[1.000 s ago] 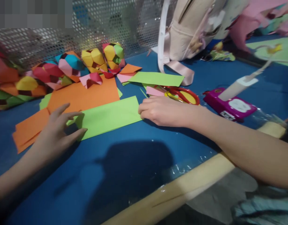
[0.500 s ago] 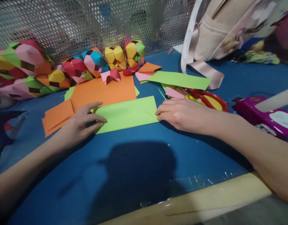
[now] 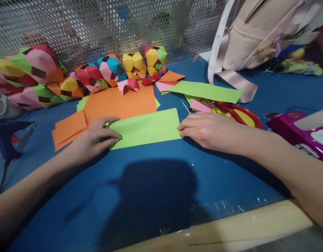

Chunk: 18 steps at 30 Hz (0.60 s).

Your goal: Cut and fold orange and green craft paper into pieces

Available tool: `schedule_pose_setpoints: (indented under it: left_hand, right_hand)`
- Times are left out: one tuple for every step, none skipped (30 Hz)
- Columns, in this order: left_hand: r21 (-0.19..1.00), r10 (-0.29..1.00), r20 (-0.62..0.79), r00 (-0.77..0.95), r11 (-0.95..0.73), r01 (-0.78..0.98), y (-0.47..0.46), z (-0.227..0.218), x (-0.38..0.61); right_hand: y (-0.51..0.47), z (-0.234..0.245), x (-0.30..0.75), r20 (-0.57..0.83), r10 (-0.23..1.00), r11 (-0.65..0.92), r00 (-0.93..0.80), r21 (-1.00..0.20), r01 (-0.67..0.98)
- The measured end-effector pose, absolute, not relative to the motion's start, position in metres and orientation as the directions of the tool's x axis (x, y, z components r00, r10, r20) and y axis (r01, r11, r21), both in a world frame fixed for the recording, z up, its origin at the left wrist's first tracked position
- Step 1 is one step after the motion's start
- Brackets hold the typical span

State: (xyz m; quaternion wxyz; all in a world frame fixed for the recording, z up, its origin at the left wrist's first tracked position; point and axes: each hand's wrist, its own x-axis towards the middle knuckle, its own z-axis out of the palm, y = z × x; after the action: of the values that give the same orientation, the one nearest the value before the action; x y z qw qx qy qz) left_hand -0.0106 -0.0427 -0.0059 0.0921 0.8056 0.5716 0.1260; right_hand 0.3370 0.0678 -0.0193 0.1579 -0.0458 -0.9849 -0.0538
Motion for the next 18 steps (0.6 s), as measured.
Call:
schedule_pose_setpoints:
  left_hand:
    - [0.293, 0.945, 0.096, 0.312, -0.327, 0.898, -0.0426, -0.0057, -0.0103]
    - [0.293, 0.945, 0.098, 0.313, -0.328, 0.898, -0.0426, -0.0056, -0.0101]
    - [0.291, 0.943, 0.103, 0.315, -0.332, 0.897, -0.0425, -0.0057, -0.0100]
    - [0.287, 0.941, 0.109, 0.319, -0.337, 0.897, -0.0424, -0.0060, -0.0100]
    - [0.279, 0.939, 0.115, 0.324, -0.344, 0.897, -0.0423, -0.0064, -0.0101]
    - [0.267, 0.936, 0.123, 0.329, -0.351, 0.898, -0.0422, -0.0068, -0.0104]
    - [0.250, 0.933, 0.132, 0.336, -0.359, 0.899, -0.0421, -0.0072, -0.0106]
    - [0.229, 0.929, 0.141, 0.343, -0.367, 0.901, -0.0421, -0.0075, -0.0109]
    - [0.203, 0.923, 0.153, 0.353, -0.379, 0.903, -0.0420, -0.0076, -0.0111]
    - [0.175, 0.915, 0.168, 0.367, -0.394, 0.902, -0.0419, -0.0076, -0.0110]
    - [0.144, 0.905, 0.183, 0.384, -0.411, 0.900, -0.0419, -0.0073, -0.0108]
    - [0.113, 0.892, 0.197, 0.406, -0.432, 0.895, -0.0419, -0.0067, -0.0103]
    - [0.084, 0.879, 0.205, 0.431, -0.454, 0.887, -0.0419, -0.0059, -0.0095]
    - [0.057, 0.864, 0.213, 0.456, -0.477, 0.877, -0.0421, -0.0049, -0.0084]
    - [0.031, 0.850, 0.210, 0.483, -0.499, 0.866, -0.0423, -0.0038, -0.0071]
    - [0.004, 0.838, 0.201, 0.507, -0.518, 0.855, -0.0425, -0.0027, -0.0057]
    - [-0.023, 0.826, 0.191, 0.530, -0.536, 0.844, -0.0428, -0.0016, -0.0045]
    - [-0.047, 0.814, 0.182, 0.552, -0.554, 0.831, -0.0431, -0.0008, -0.0035]
  right_hand:
    - [0.0680, -0.0200, 0.3372, 0.315, 0.080, 0.990, -0.946, 0.082, 0.112]
    - [0.0681, -0.0206, 0.3375, 0.313, 0.088, 0.991, -0.946, 0.073, 0.117]
    - [0.0683, -0.0213, 0.3378, 0.309, 0.098, 0.990, -0.946, 0.064, 0.123]
    - [0.0684, -0.0217, 0.3381, 0.304, 0.106, 0.990, -0.947, 0.057, 0.129]
    - [0.0686, -0.0220, 0.3384, 0.298, 0.114, 0.990, -0.948, 0.050, 0.135]
    - [0.0686, -0.0221, 0.3386, 0.291, 0.121, 0.989, -0.949, 0.044, 0.140]
    - [0.0687, -0.0220, 0.3387, 0.285, 0.126, 0.989, -0.950, 0.039, 0.143]
    - [0.0687, -0.0218, 0.3387, 0.281, 0.128, 0.989, -0.951, 0.036, 0.144]
    - [0.0687, -0.0215, 0.3386, 0.282, 0.126, 0.989, -0.951, 0.036, 0.142]
    - [0.0687, -0.0211, 0.3384, 0.285, 0.120, 0.990, -0.951, 0.039, 0.137]
    - [0.0686, -0.0207, 0.3382, 0.289, 0.115, 0.990, -0.951, 0.044, 0.133]
    - [0.0685, -0.0202, 0.3379, 0.294, 0.107, 0.991, -0.950, 0.051, 0.128]
    - [0.0683, -0.0198, 0.3377, 0.299, 0.100, 0.991, -0.949, 0.060, 0.124]
    - [0.0682, -0.0193, 0.3374, 0.302, 0.095, 0.990, -0.948, 0.068, 0.121]
    - [0.0680, -0.0189, 0.3371, 0.305, 0.091, 0.990, -0.948, 0.077, 0.120]
    - [0.0678, -0.0185, 0.3370, 0.308, 0.085, 0.989, -0.947, 0.086, 0.117]
    - [0.0676, -0.0183, 0.3369, 0.309, 0.080, 0.989, -0.948, 0.094, 0.114]
    - [0.0675, -0.0182, 0.3368, 0.305, 0.079, 0.989, -0.949, 0.097, 0.113]
